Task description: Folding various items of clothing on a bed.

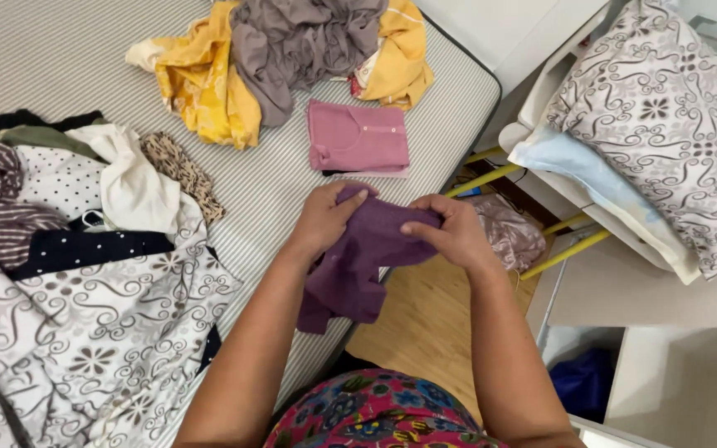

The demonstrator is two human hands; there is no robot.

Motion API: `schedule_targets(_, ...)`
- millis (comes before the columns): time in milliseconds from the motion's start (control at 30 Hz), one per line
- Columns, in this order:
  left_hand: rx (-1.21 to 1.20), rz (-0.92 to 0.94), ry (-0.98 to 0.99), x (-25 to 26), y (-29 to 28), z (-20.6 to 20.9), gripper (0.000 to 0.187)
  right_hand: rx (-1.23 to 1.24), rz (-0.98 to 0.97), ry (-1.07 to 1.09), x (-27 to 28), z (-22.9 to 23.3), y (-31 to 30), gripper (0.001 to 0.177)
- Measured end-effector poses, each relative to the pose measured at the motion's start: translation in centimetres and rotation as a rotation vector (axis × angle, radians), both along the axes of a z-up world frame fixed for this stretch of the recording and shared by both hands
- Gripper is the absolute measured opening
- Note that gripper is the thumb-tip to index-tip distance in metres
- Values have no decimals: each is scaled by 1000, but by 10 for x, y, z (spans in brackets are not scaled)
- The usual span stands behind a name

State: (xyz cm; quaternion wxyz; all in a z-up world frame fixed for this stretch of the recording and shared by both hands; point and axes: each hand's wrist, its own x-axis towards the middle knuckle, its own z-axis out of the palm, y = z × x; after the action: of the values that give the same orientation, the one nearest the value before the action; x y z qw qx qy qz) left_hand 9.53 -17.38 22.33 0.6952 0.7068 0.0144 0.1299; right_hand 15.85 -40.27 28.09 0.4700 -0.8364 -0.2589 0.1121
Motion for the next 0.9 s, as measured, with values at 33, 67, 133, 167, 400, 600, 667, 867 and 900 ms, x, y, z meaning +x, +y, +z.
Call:
schedule_targets(33,-3,6,1,-1,-1,-4,18,-3,6,1,0,1,0,18)
schedule_targets(67,-62,-11,-17,2,1,-6,19,-104,1,-18,2,4,1,21)
schedule_targets(133,-116,-28,-40,0,3,9,21,-200,-5,-41,9,-1,-1,25)
schedule_targets(167,-58,-90,-21,-5,3,25,27,-75,30,-8,15,-9,-3,19)
schedule_targets(400,591,-35,-134,-27,-10,74,48,278,221,152,20,-32,5,12)
schedule_targets(600,413,-123,-52,-14,6,29,22,243,309,183,-14,10,31,30)
schedule_targets(667,309,-119,-39,-17,7,28,23,157,231,150,-14,9,28,28)
schedule_targets(867,580,-239,272,-26,1,51,49,72,188,-98,-10,-5,32,23)
schedule_targets(900,786,-303,437,-23,-1,43,55,110,228,-287,-14,-6,37,24)
